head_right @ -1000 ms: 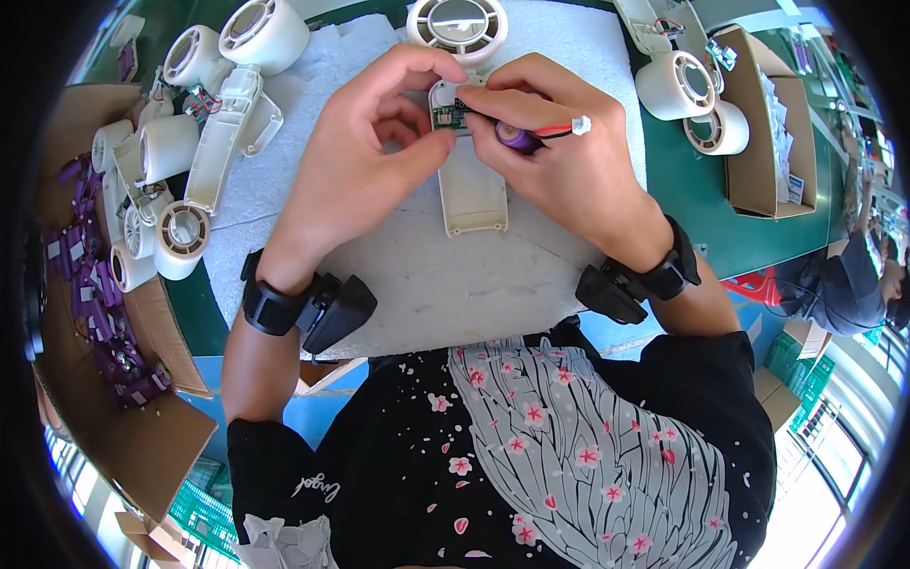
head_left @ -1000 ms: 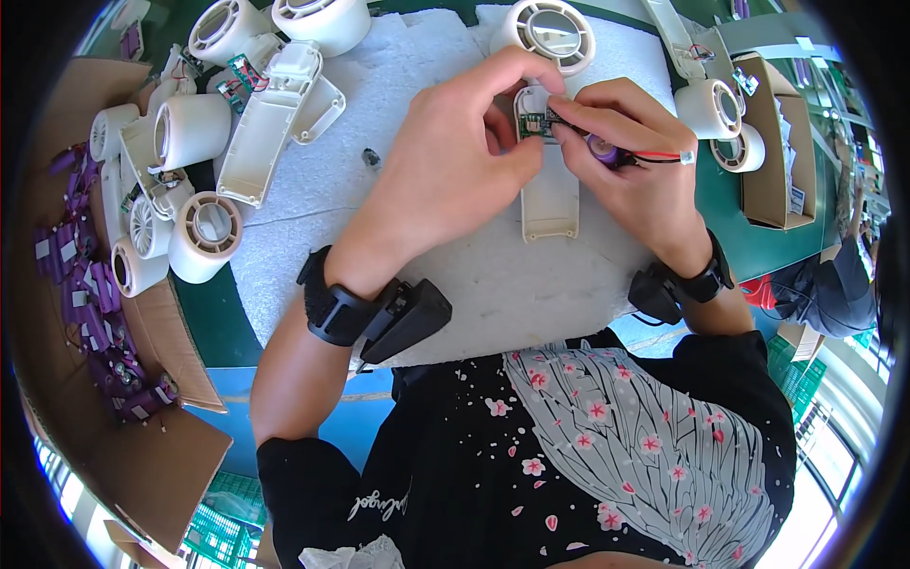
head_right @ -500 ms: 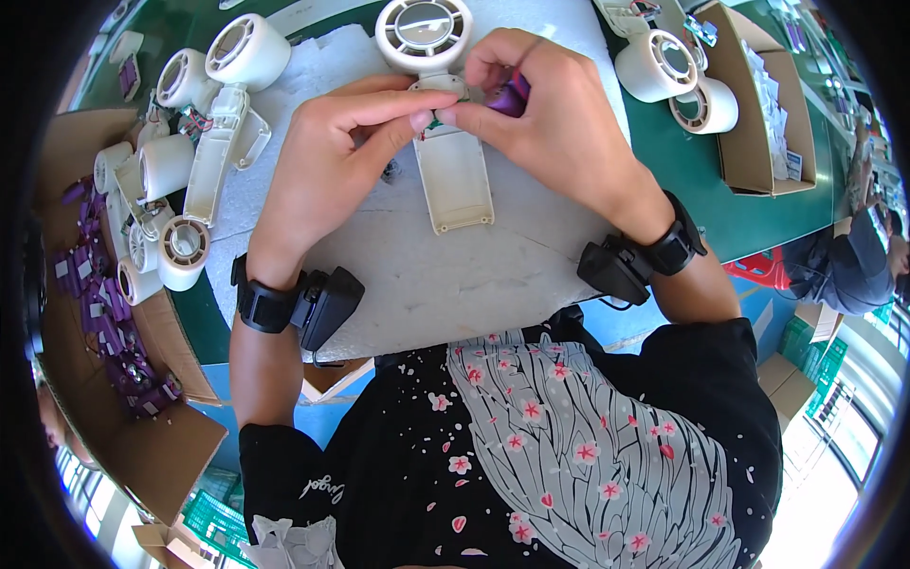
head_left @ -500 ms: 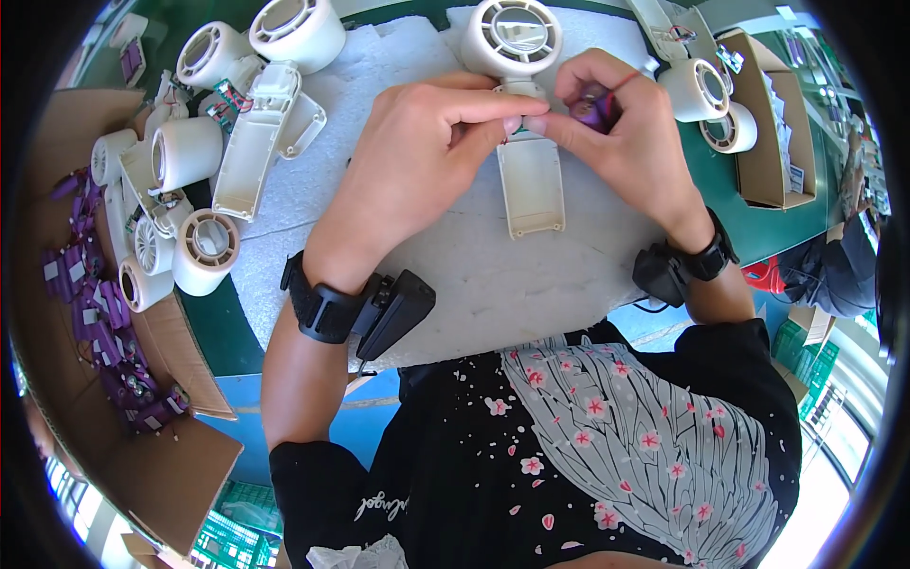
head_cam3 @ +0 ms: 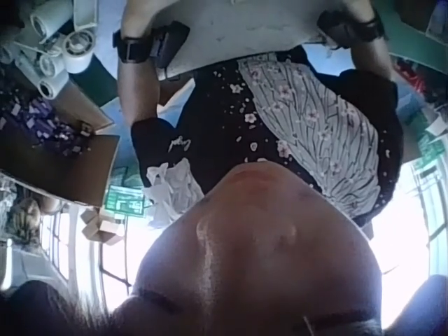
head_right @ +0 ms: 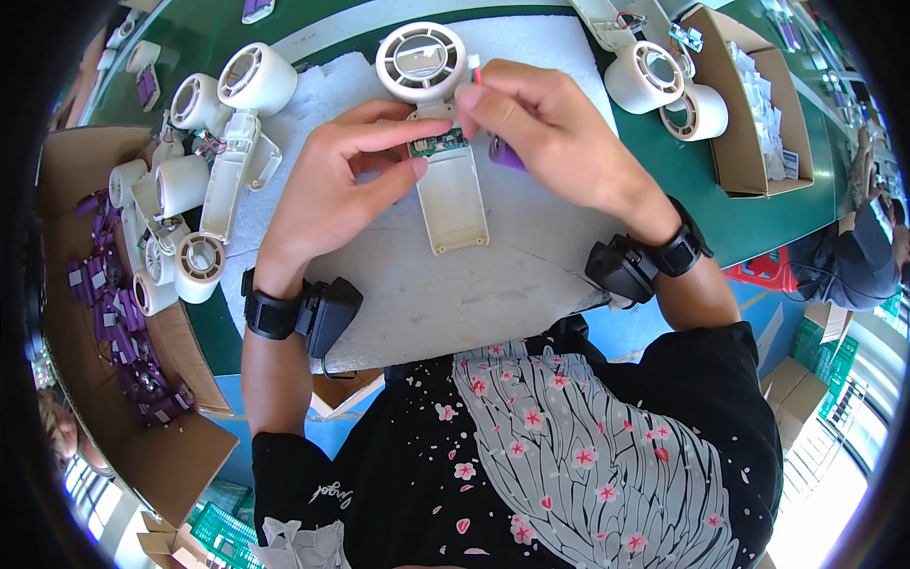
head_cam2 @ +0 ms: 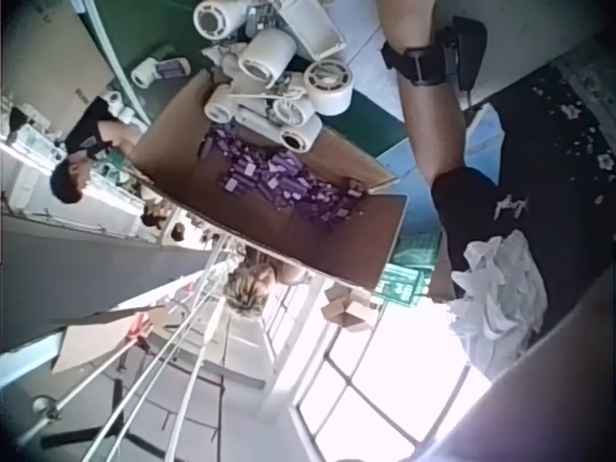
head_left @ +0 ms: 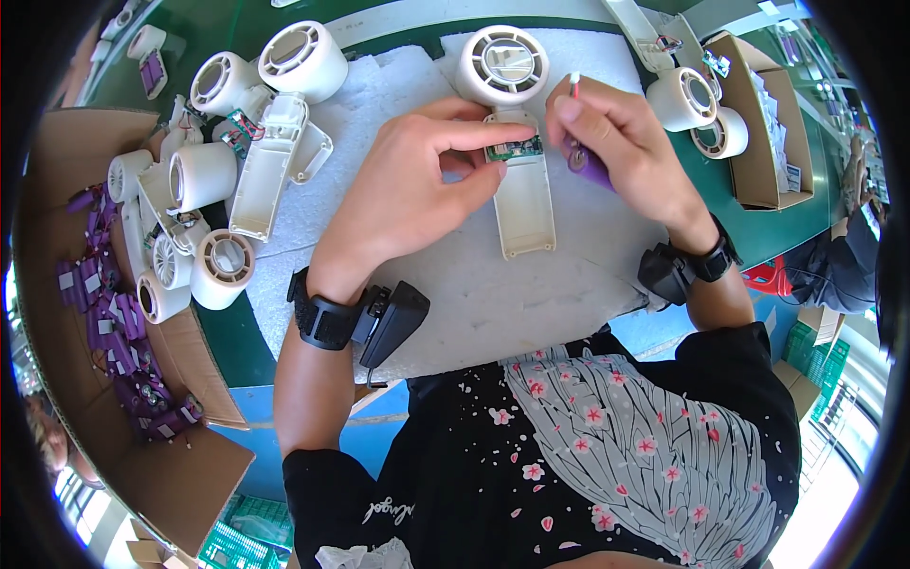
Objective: The recorder is assembling electronic units by connecting wires to PCBs and installing them into plastic housings with batteries.
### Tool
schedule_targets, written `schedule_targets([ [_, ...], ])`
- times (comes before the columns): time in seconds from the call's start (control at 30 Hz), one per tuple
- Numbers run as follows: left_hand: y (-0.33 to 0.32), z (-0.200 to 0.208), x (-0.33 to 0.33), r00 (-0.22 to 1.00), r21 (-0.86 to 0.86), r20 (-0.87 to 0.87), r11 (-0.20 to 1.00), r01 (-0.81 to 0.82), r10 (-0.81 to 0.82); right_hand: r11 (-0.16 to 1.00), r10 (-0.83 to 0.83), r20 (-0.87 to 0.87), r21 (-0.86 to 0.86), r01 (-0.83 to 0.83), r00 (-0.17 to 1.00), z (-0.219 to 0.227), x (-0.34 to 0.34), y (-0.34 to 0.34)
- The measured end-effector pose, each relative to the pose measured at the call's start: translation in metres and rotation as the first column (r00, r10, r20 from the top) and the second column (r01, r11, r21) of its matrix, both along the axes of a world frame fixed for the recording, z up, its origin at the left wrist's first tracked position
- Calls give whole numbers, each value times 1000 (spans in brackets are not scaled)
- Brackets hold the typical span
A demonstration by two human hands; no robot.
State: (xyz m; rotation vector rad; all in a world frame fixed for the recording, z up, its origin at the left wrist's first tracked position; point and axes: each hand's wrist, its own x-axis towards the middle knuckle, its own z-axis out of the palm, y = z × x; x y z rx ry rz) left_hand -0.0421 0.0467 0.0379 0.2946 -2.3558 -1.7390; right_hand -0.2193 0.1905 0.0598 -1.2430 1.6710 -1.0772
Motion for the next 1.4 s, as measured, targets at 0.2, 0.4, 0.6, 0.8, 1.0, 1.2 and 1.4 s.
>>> schedule_targets([
  [0.2, 8, -2, -3, 997, 49, -7, 996, -75, 75, 988, 95, -365, -82, -133, 926, 2, 3, 1],
  [0.4, 20, -8, -7, 962, 32, -67, 965, -262, 264, 966, 85, -409, -190, -176, 908, -7, 8, 0],
  [0.6, 24, -11, -10, 943, 45, -88, 947, -318, 321, 964, 16, -547, -215, -159, 837, -9, 13, 2],
  [0.8, 22, 0, -6, 969, 90, -75, 969, -228, 235, 955, 21, -591, -227, -191, 807, -3, 20, 1],
  [1.0, 21, 4, -7, 977, -42, -96, 980, -194, 189, 943, -32, -606, -282, -177, 794, -17, 20, -3],
  [1.2, 21, -1, -6, 971, -58, -70, 971, -231, 227, 952, -21, -581, -260, -161, 813, -12, 21, 0],
  [1.4, 17, -2, -5, 974, 37, -25, 974, -224, 225, 963, 22, -505, -222, -155, 863, -6, 14, 2],
])
